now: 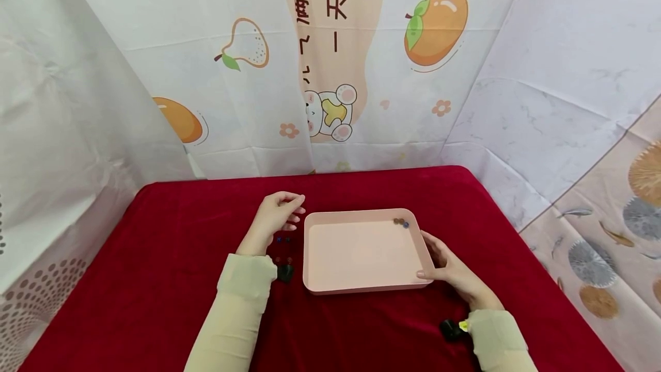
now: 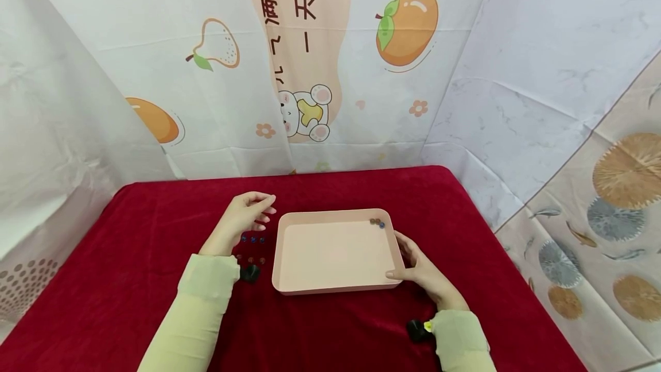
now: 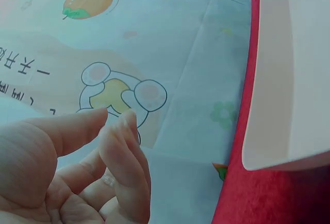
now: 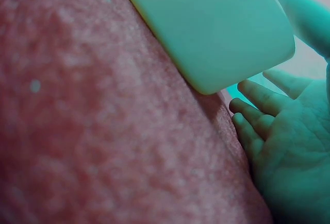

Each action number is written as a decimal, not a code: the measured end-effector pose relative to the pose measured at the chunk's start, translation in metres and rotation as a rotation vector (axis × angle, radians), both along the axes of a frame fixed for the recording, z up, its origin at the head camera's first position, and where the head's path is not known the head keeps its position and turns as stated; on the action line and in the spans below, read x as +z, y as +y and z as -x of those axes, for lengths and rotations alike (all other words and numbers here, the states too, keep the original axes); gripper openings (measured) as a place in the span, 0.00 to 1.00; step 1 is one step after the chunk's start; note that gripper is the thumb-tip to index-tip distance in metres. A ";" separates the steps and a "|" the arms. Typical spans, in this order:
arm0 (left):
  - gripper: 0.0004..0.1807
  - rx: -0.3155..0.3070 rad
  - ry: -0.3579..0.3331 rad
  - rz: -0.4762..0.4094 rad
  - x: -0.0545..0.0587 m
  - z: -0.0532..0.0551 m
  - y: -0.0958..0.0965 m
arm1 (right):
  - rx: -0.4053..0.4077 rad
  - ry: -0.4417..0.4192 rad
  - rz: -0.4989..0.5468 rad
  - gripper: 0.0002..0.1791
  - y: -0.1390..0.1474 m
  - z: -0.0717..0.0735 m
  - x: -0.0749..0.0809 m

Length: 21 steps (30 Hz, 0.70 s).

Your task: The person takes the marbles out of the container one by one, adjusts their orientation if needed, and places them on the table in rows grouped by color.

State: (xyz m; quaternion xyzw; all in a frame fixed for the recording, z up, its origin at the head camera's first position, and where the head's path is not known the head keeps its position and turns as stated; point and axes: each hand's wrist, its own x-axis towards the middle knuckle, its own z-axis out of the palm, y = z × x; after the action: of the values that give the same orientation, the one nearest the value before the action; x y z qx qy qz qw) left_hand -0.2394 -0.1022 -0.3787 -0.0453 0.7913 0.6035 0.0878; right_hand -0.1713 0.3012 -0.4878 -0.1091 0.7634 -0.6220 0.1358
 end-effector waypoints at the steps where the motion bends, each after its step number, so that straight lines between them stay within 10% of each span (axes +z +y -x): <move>1: 0.22 -0.004 -0.001 0.000 0.001 0.001 0.002 | 0.001 0.001 0.002 0.50 0.000 0.000 0.000; 21: 0.22 -0.126 -0.045 -0.055 0.004 0.022 0.038 | 0.005 -0.001 0.013 0.49 0.000 0.000 0.001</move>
State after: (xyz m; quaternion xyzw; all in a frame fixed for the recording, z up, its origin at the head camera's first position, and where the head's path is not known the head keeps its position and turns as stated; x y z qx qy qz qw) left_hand -0.2611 -0.0637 -0.3751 -0.0063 0.7734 0.6172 0.1446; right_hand -0.1712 0.3013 -0.4870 -0.1114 0.7589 -0.6268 0.1371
